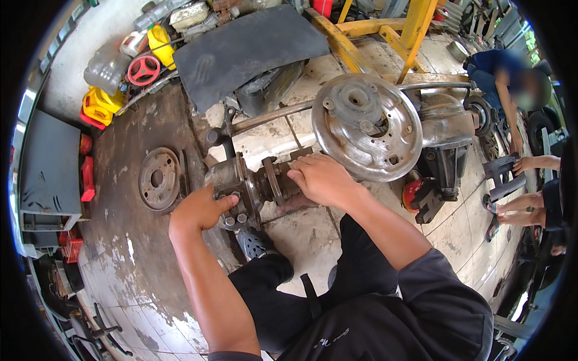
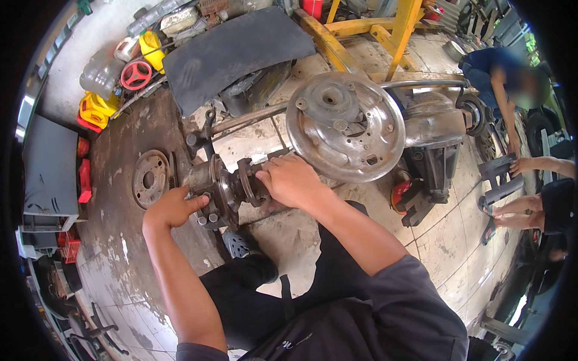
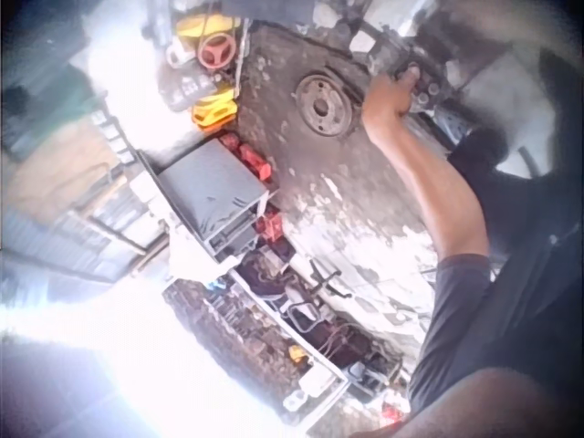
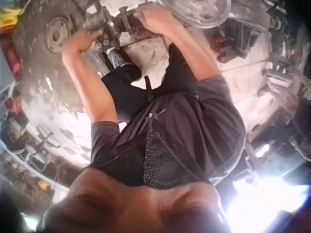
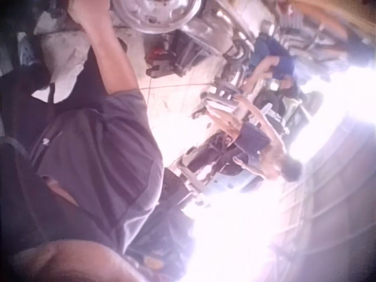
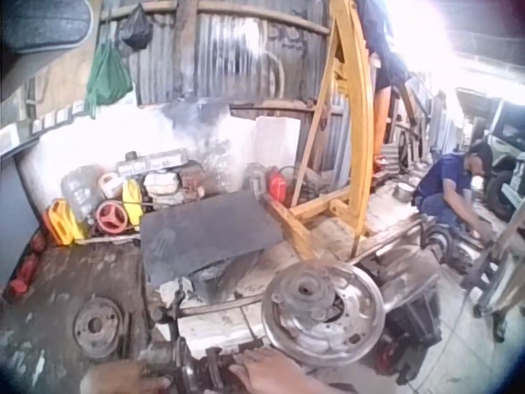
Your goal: The person manipulates a vehicle axle assembly, repeatedly rotating and adjusting a central hub or bearing component with both hands. The person holds the axle steady while turning the hub, occasionally repositioning their grip.
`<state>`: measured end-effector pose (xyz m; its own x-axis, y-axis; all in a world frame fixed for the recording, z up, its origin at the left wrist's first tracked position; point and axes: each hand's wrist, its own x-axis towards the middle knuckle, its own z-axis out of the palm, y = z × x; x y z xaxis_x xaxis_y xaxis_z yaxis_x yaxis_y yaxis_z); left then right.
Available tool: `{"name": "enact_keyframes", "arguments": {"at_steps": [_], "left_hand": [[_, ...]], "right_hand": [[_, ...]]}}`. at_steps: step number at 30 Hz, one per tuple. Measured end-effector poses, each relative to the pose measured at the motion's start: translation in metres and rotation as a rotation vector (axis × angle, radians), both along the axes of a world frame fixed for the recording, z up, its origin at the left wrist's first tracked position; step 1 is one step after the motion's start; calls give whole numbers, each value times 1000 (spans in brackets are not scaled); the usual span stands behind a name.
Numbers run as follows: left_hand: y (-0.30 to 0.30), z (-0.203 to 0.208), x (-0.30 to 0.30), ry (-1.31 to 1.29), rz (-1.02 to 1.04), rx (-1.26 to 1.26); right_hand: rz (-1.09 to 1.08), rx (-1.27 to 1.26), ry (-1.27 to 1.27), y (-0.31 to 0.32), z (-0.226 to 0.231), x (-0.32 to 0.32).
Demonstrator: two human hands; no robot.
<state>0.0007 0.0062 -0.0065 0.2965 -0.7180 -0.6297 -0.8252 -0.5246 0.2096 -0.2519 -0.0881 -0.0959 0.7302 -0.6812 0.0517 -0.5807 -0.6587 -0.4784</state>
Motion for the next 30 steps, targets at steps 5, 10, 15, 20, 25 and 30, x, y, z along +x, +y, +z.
{"name": "enact_keyframes", "arguments": {"at_steps": [5, 10, 15, 20, 25, 30], "left_hand": [[-3, 3, -2, 22, 10, 15], [-2, 3, -2, 19, -2, 7], [-5, 6, -2, 30, -9, 24], [-4, 6, -3, 19, -9, 7], [-5, 9, -4, 12, -27, 22], [-3, 3, -2, 15, -18, -12]], "right_hand": [[-28, 106, 153, -14, -4, 11], [-45, -3, -34, -4, -4, 6], [-59, 44, 94, -16, -8, 16], [-42, 43, -43, -5, -8, 4], [-38, 103, 144, -18, -10, 15], [-30, 20, -46, -3, -9, 7]]}}
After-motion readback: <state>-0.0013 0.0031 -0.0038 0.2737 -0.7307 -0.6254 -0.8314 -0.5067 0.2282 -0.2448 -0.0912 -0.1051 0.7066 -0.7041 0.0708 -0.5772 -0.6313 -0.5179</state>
